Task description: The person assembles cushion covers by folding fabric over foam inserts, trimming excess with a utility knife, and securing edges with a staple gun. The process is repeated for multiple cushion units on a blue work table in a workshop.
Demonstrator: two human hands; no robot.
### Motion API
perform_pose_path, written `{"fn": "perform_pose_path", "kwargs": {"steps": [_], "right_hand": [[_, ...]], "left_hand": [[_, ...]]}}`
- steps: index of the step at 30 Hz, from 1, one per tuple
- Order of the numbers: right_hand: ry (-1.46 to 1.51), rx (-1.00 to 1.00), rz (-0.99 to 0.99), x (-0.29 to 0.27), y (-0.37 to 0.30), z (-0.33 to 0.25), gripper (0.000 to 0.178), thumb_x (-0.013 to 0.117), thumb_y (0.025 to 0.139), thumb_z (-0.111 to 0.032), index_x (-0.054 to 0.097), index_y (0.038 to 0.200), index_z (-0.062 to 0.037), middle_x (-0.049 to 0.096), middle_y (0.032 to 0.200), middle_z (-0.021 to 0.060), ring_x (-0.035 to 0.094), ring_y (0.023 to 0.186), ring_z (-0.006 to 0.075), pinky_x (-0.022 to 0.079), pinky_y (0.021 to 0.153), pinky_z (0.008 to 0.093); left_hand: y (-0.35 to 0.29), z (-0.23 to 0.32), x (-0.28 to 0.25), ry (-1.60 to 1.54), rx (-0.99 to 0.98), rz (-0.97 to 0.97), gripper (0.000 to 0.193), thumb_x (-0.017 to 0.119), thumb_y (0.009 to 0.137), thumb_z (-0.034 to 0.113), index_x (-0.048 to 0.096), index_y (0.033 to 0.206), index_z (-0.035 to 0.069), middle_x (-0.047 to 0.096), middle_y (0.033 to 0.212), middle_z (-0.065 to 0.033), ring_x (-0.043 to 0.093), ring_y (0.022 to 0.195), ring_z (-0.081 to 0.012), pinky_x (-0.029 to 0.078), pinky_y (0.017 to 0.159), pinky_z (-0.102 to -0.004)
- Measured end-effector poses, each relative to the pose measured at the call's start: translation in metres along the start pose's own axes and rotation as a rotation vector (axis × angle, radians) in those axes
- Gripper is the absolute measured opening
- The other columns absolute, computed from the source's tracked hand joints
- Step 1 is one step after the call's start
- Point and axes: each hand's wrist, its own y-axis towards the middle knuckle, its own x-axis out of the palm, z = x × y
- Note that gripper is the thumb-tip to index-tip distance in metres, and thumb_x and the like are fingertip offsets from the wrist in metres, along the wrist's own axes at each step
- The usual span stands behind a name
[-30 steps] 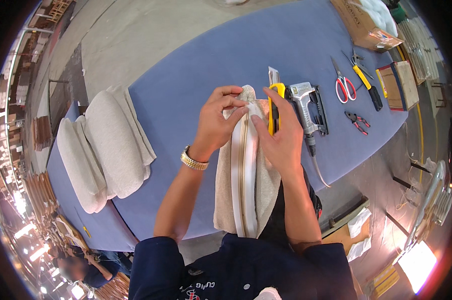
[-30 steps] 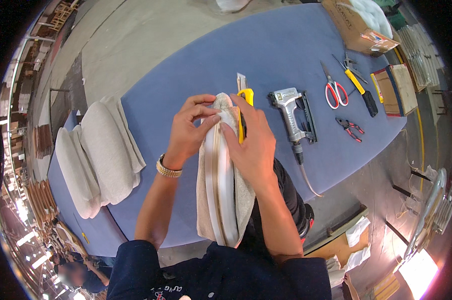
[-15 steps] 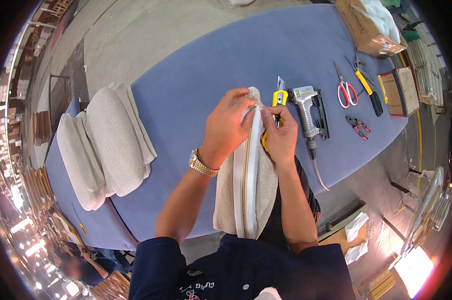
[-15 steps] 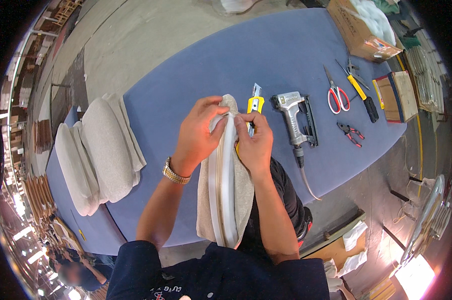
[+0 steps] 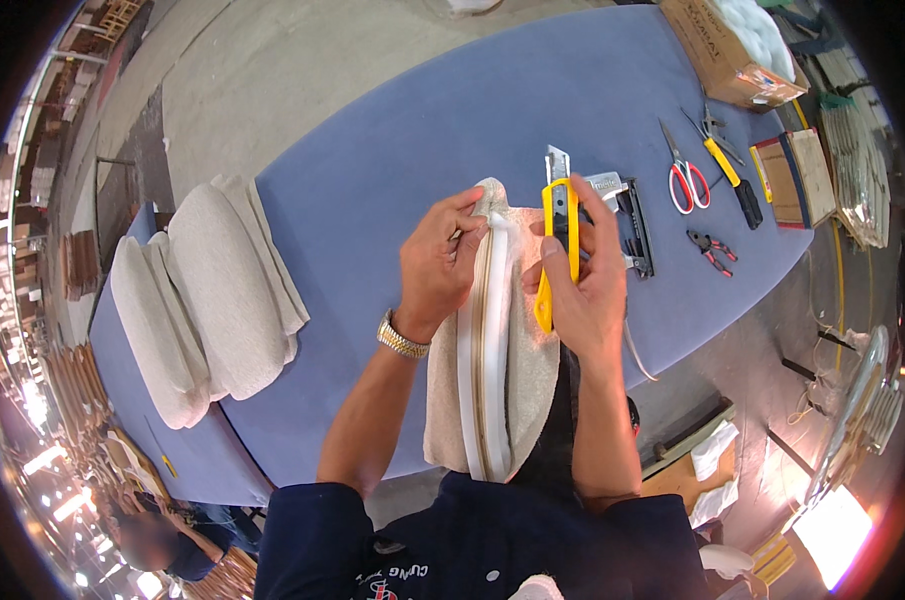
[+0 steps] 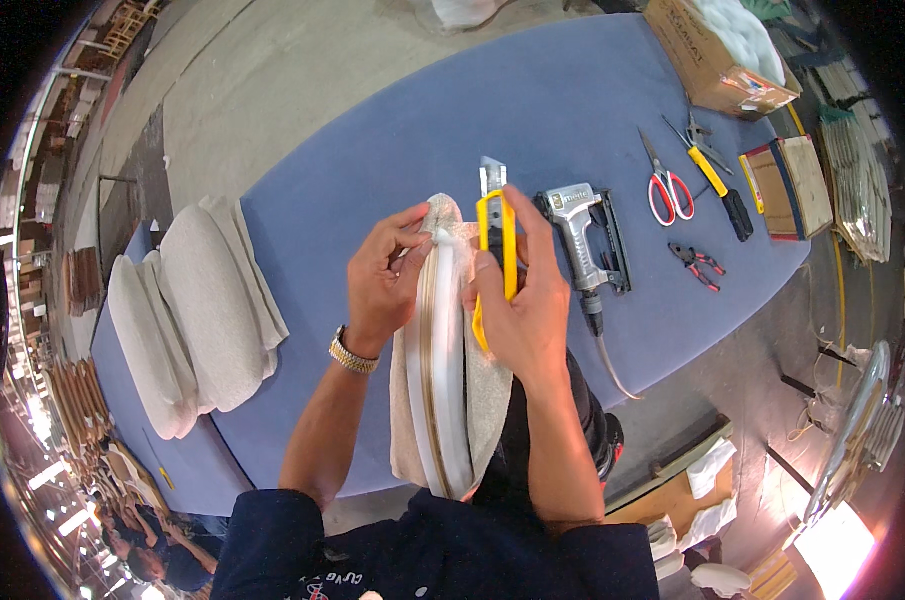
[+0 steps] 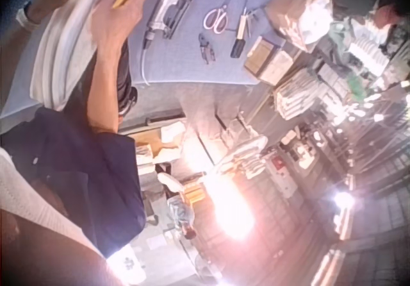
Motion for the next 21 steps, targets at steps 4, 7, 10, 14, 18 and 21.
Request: {"fn": "perform_pose_path", "kwargs": {"steps": [4, 7, 10, 14, 18, 21], "right_hand": [[-0.170, 0.062, -0.146, 0.001, -0.011, -0.020, 0.065, 0.066, 0.093, -0.004, 0.040, 0.152, -0.0071, 0.071, 0.093, 0.0182, 0.074, 0.077, 0.0234, 0.056, 0.067, 0.0350], [-0.380, -0.005, -0.183, 0.003, -0.010, 0.000, 0.060, 0.064, 0.093, -0.004, 0.042, 0.149, -0.0073, 0.071, 0.090, 0.0178, 0.073, 0.072, 0.0230, 0.056, 0.065, 0.0354], [-0.510, -0.035, -0.178, 0.003, -0.015, 0.010, 0.056, 0.063, 0.093, -0.006, 0.044, 0.146, -0.0072, 0.071, 0.096, 0.0236, 0.073, 0.080, 0.0351, 0.056, 0.070, 0.0436], [-0.584, -0.004, -0.208, 0.008, -0.020, 0.002, 0.056, 0.060, 0.091, -0.007, 0.042, 0.143, -0.0036, 0.068, 0.097, 0.0300, 0.068, 0.090, 0.0509, 0.053, 0.079, 0.0559], [-0.689, 0.050, -0.235, 0.011, -0.024, -0.005, 0.053, 0.060, 0.094, -0.010, 0.045, 0.145, -0.0079, 0.069, 0.105, 0.0284, 0.070, 0.091, 0.0472, 0.054, 0.080, 0.0514], [-0.719, -0.061, -0.212, 0.013, -0.024, 0.002, 0.051, 0.058, 0.094, -0.009, 0.045, 0.144, -0.0067, 0.069, 0.105, 0.0290, 0.068, 0.093, 0.0495, 0.053, 0.081, 0.0538]], "left_hand": [[-0.004, -0.017, 0.006, -0.219, -0.074, 0.034, 0.003, 0.063, 0.099, -0.005, 0.065, 0.102, -0.004, 0.064, 0.137, -0.0171, 0.066, 0.114, -0.0154, 0.057, 0.096, -0.0273], [-0.004, -0.016, 0.009, -0.304, -0.086, 0.054, 0.004, 0.062, 0.100, -0.006, 0.065, 0.103, -0.005, 0.064, 0.136, -0.0166, 0.066, 0.112, -0.0140, 0.057, 0.095, -0.0261], [-0.004, -0.013, 0.008, -0.132, -0.054, 0.045, 0.005, 0.064, 0.098, -0.005, 0.066, 0.102, -0.004, 0.065, 0.133, -0.0158, 0.067, 0.110, -0.0146, 0.058, 0.090, -0.0260], [-0.007, -0.003, 0.005, 0.109, 0.053, 0.055, 0.007, 0.068, 0.095, -0.003, 0.069, 0.101, -0.001, 0.066, 0.129, -0.0149, 0.070, 0.107, -0.0180, 0.061, 0.082, -0.0265], [-0.012, -0.002, 0.002, 0.181, 0.114, 0.044, 0.007, 0.069, 0.094, -0.003, 0.071, 0.100, 0.000, 0.066, 0.127, -0.0146, 0.072, 0.105, -0.0220, 0.062, 0.078, -0.0270], [-0.010, 0.003, 0.000, 0.179, 0.076, 0.012, 0.006, 0.068, 0.094, -0.001, 0.070, 0.099, 0.000, 0.066, 0.127, -0.0146, 0.072, 0.108, -0.0229, 0.062, 0.079, -0.0272]]}}
